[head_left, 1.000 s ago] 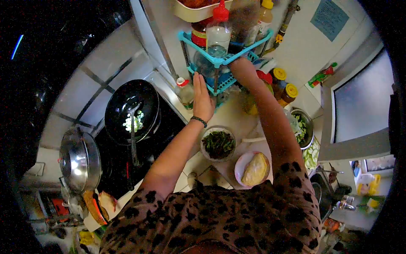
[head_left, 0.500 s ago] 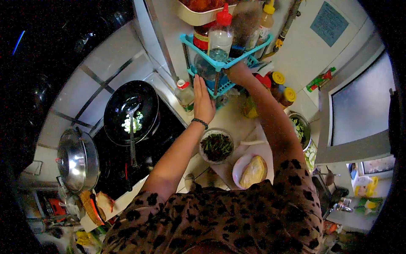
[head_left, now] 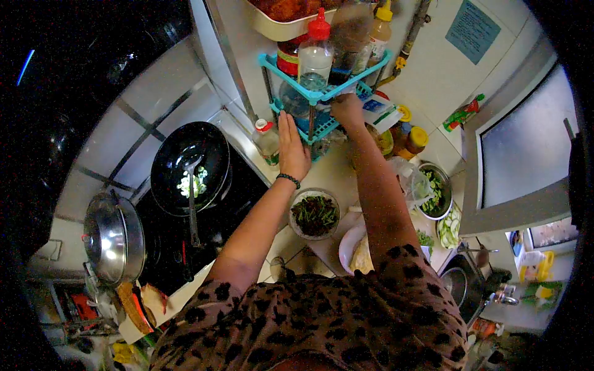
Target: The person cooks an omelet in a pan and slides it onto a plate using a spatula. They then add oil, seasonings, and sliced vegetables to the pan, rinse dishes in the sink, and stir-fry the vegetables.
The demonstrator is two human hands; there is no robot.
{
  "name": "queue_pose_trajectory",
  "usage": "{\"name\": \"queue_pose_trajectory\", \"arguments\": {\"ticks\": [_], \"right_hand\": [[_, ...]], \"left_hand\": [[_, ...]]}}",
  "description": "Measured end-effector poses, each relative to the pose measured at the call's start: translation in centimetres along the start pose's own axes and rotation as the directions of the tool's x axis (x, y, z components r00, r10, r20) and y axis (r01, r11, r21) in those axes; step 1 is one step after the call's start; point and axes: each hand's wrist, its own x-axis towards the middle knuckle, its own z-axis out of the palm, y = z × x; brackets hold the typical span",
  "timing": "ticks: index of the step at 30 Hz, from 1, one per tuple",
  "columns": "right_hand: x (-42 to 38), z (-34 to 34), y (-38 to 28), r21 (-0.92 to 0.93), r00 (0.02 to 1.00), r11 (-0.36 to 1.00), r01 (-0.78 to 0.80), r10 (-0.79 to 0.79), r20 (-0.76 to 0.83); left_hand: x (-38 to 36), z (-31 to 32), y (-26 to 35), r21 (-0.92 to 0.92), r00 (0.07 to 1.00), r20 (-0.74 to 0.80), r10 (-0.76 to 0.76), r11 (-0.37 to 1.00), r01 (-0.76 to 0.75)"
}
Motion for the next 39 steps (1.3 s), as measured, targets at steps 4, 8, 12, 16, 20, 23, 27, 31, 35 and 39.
{"name": "queue_pose_trajectory", "arguments": {"ticks": [4,8,12,16,20,23,27,31,35,39], "right_hand": [[-1.8,-1.6,-1.5,-0.097,0.983,0.989,0.112,-0.125,-0.135],[-2.2,-2.2,-1.3,-0.056,0.973,0.991,0.120,-0.129,-0.190],[-3.4,-3.0,-1.8,0.016,0.976,0.991,0.136,-0.131,-0.175],[-4.7,-2.8,-1.8,-0.058,0.949,0.968,0.244,-0.251,-0.189],[-4.4,-2.3,-0.9,0.037,0.943,0.972,0.233,-0.217,-0.254],[-4.9,-3.0,-1.5,0.255,0.966,0.956,0.145,-0.080,-0.248],[-2.8,-2.1,-0.5,0.114,0.950,0.973,0.201,-0.165,-0.265],[-0.9,-0.8,-1.9,-0.385,0.928,0.848,0.363,-0.367,0.066],[-0.1,-0.2,-2.9,-0.192,0.896,0.875,0.444,-0.437,0.082],[0.5,-0.6,-2.1,-0.273,0.889,0.846,0.459,-0.435,0.145]], "left_hand": [[-0.1,-0.2,0.1,-0.017,1.000,0.021,-0.014,1.000,0.015],[-0.1,0.0,0.1,0.004,1.000,0.006,-0.004,1.000,0.004],[0.0,0.1,0.1,-0.038,1.000,0.004,-0.018,0.999,0.018],[-0.1,0.1,0.1,-0.019,1.000,-0.001,0.013,1.000,-0.013],[-0.1,-0.2,0.3,0.007,1.000,0.009,0.013,1.000,-0.013],[0.0,-0.2,0.3,0.019,1.000,0.019,-0.002,1.000,0.002],[0.0,-0.3,0.5,0.005,1.000,0.026,-0.015,1.000,0.014],[-0.1,0.0,0.4,0.017,1.000,0.019,-0.009,1.000,0.009],[-0.1,0.4,-0.2,0.030,1.000,0.013,0.014,0.999,-0.014],[0.0,-0.2,0.2,0.010,1.000,0.016,0.005,1.000,-0.006]]}}
